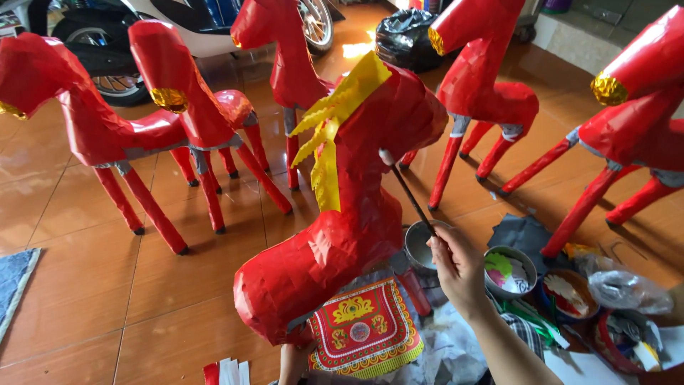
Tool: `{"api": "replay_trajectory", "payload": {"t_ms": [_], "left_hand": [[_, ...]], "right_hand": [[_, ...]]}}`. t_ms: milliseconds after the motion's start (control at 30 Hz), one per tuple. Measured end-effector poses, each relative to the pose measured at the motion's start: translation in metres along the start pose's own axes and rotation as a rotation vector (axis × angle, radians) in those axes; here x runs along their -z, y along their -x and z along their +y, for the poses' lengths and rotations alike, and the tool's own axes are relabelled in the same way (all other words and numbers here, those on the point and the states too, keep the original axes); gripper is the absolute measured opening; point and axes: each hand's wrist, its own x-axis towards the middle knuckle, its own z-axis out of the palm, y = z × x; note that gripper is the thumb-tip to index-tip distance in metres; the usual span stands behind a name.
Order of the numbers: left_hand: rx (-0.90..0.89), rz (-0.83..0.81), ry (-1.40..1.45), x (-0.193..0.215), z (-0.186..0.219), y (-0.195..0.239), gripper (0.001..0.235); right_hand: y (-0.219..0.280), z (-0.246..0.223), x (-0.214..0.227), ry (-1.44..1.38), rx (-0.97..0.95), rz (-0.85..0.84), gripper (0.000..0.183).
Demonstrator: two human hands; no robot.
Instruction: Decorating red paper horse figures by applying glue and attaching decorative paper panels and fringes.
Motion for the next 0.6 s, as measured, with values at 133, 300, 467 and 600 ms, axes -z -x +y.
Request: {"api": "replay_trajectory", "payload": {"t_ms": [133, 300, 467, 600], "left_hand": [[-0.062, -0.018, -0.232, -0.009, 0.033, -0.074, 0.05], [-0.076, -0.02, -0.273, -0.017, 0.052, -0.084, 0.048], [-0.219, -0.009, -0.225, -0.015, 0.066, -0.078, 0.04], [-0.27, 0.043, -0.245, -0.019, 0.053, -0.081, 0.039]], "right_hand": [[-0.013, -0.006, 0.001, 0.084, 0.042, 0.085, 0.02], [-0.011, 0.009, -0.008, 0.121, 0.073, 0.083, 0.018], [-0.031, 0.011, -0.011, 0.176, 0.108, 0.1, 0.013], [-0.013, 0.011, -0.019, 0.025, 0.102, 0.002, 0.012]]}}
